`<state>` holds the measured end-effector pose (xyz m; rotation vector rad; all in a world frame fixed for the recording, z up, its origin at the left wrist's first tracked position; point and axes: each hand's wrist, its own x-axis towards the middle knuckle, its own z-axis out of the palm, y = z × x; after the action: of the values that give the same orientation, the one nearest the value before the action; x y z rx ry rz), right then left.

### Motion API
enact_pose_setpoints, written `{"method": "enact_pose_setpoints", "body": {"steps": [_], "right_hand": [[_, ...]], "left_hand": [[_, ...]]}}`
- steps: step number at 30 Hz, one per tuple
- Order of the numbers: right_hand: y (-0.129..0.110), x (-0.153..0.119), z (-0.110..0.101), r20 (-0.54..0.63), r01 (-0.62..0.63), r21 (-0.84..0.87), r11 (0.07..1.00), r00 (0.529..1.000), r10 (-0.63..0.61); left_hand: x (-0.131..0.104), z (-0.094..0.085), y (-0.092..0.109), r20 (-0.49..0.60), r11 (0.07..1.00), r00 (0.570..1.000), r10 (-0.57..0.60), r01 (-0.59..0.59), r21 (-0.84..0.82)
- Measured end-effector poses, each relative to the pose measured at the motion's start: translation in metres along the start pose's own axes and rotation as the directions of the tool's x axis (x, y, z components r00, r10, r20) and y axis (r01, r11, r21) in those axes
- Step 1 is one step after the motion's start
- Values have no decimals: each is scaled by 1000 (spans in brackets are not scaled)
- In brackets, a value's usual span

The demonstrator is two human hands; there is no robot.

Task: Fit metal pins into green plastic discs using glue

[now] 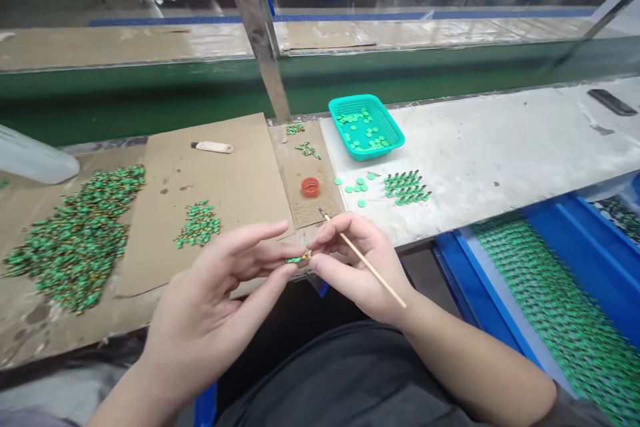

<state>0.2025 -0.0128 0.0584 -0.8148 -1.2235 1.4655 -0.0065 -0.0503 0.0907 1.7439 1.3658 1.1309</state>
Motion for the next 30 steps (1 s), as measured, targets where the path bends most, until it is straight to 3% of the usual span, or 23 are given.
{"method": "enact_pose_setpoints", "body": {"steps": [3,6,9,12,16,20,26,30], "right_hand": [[2,-5,-6,-3,97,-55,994,995,-97],[5,-7,-7,-15,81,-37,996,997,-82],[6,-5,-5,-22,-68,120,990,997,71],[7,-3,-4,29,-269,271,924,962,271],[6,-5,-6,17,-378,264,887,922,388],[4,-7,-10,12,-367,111,924,930,368],[8,-7,-10,5,-289,-28,957,957,290],[21,-10,-18,-2,-250,-83,965,968,251]], "left_hand": [[1,7,-1,-3,1000,1000,-3,3,-23],[-1,14,-5,-29,999,1000,0,-1,-54],[-4,21,-12,-73,995,997,-16,9,-99],[-4,26,-20,-91,995,996,-17,8,-102],[-2,30,-25,-84,994,994,-65,57,-97],[3,35,-22,21,948,965,-263,262,-182],[6,39,-19,39,956,968,-249,252,-152],[0,36,-32,61,931,952,-301,307,-196]]}}
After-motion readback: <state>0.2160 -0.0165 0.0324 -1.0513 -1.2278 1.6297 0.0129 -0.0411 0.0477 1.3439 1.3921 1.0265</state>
